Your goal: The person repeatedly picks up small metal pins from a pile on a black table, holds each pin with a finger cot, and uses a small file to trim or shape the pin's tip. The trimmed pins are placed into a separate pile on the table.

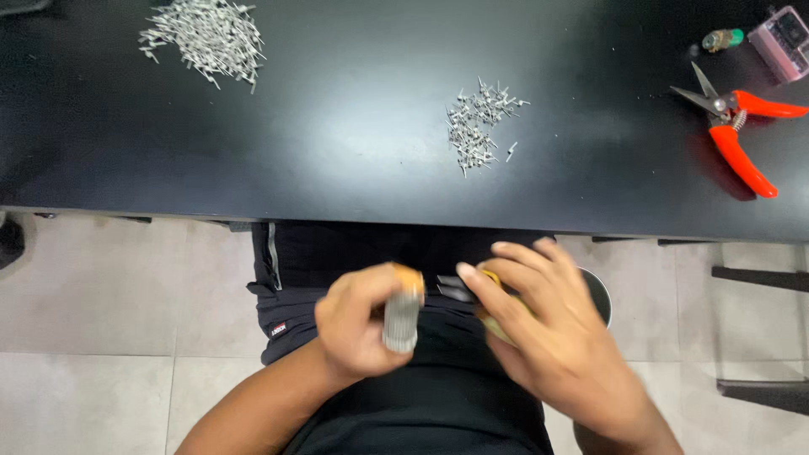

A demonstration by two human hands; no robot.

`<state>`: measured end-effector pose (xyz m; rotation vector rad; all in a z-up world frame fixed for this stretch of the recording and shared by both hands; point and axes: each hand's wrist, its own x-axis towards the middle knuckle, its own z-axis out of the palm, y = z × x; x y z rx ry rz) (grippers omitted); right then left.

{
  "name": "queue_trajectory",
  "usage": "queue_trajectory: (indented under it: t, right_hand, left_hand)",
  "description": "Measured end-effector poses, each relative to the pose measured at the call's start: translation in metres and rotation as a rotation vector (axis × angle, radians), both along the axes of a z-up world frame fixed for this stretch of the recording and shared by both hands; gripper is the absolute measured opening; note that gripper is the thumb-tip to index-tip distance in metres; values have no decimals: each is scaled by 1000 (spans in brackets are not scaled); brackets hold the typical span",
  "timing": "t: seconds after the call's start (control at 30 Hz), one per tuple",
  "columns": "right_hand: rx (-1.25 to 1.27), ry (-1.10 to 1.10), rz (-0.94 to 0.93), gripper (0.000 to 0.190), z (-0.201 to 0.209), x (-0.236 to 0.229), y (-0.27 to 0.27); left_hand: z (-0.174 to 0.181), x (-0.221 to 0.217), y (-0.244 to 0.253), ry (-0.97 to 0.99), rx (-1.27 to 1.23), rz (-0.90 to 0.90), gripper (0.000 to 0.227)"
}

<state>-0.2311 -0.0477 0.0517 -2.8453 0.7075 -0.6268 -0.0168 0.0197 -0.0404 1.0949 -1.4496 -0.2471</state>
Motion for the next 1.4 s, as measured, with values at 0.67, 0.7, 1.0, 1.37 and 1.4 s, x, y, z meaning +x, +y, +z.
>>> queue_trajectory:
  t: [0.67,0.7,1.0,1.37,1.4]
  right_hand:
    - [-243,-109,177,26,36,4,16]
    - [-254,-111,185,26,36,5,16]
    - [-263,-68,183,27,39,7,14]
    - [-21,-415,-213,35,-9,-10,-37]
    - [108,-652,-335,52,-13,-9,-45]
  left_hand:
    - [48,24,-13,-205,-594,-483,8]
    - [47,24,-14,-205,-597,-483,7]
    - [45,24,-17,-196,-612,-439,6]
    - [14,53,-17,-565,-459,131,22]
    - [-2,61,-22,-903,-444,703,33]
